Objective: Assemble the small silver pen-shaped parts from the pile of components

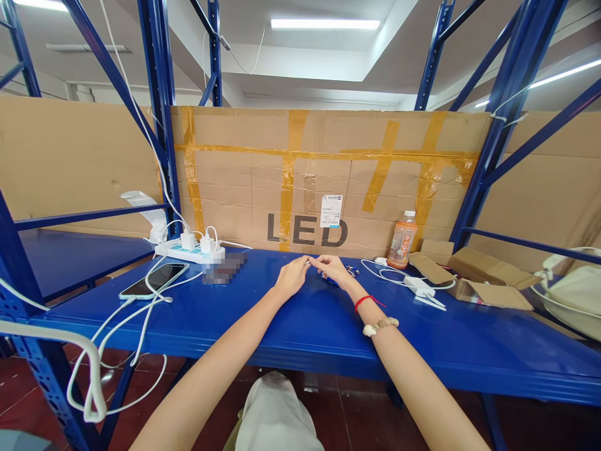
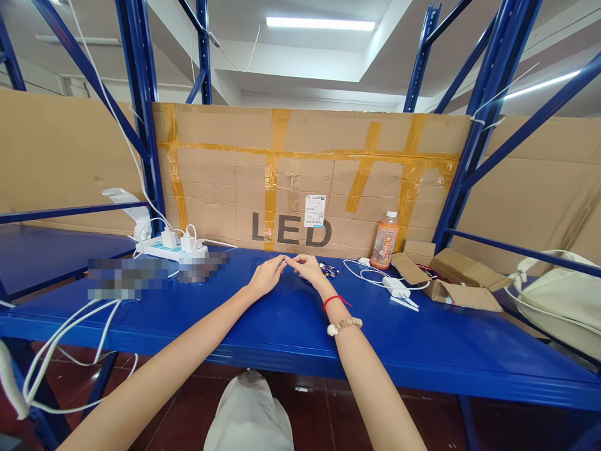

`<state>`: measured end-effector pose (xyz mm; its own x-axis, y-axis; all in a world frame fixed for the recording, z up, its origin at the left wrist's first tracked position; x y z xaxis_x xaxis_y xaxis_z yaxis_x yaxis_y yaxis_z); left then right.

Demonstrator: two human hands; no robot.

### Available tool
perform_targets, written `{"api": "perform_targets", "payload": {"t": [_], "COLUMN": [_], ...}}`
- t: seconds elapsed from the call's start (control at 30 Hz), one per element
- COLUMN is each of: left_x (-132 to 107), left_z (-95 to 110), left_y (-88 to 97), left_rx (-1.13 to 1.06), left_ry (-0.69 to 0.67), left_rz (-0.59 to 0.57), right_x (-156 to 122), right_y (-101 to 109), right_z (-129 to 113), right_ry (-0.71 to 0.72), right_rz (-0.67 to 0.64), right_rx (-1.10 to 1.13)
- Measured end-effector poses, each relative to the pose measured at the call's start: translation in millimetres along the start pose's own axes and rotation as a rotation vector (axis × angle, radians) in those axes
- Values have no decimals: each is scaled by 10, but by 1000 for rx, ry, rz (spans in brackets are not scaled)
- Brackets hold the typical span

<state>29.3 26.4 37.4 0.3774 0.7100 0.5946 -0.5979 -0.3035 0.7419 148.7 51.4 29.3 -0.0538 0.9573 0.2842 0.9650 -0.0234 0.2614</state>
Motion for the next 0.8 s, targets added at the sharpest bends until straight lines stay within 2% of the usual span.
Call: {"api": "perform_targets", "payload": {"t": [0.43, 0.8], "left_x": [14, 4], "left_z": [-36, -50], "left_y": [-13, -21], "left_rx": [-4, 37], "left_ry": [-18, 0], "left_rz": [19, -14], "right_x": [1, 15], "right_y": [-1, -4], "right_z": [-6, 44], "right_ry": [15, 26], "right_rz": [1, -7], "right_rx": [-34, -89]}}
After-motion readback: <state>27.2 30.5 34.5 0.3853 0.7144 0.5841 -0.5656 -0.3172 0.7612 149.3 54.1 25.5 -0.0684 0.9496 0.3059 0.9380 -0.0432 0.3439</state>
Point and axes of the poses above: each hand's wrist, its own x-axis towards the middle knuckle, its own y-axis out of the back of the hand, z = x × y, the point moved 6 cm from there along x, towards the middle knuckle, and after that the axes turned 1 degree about z, right-handed, at the moved point
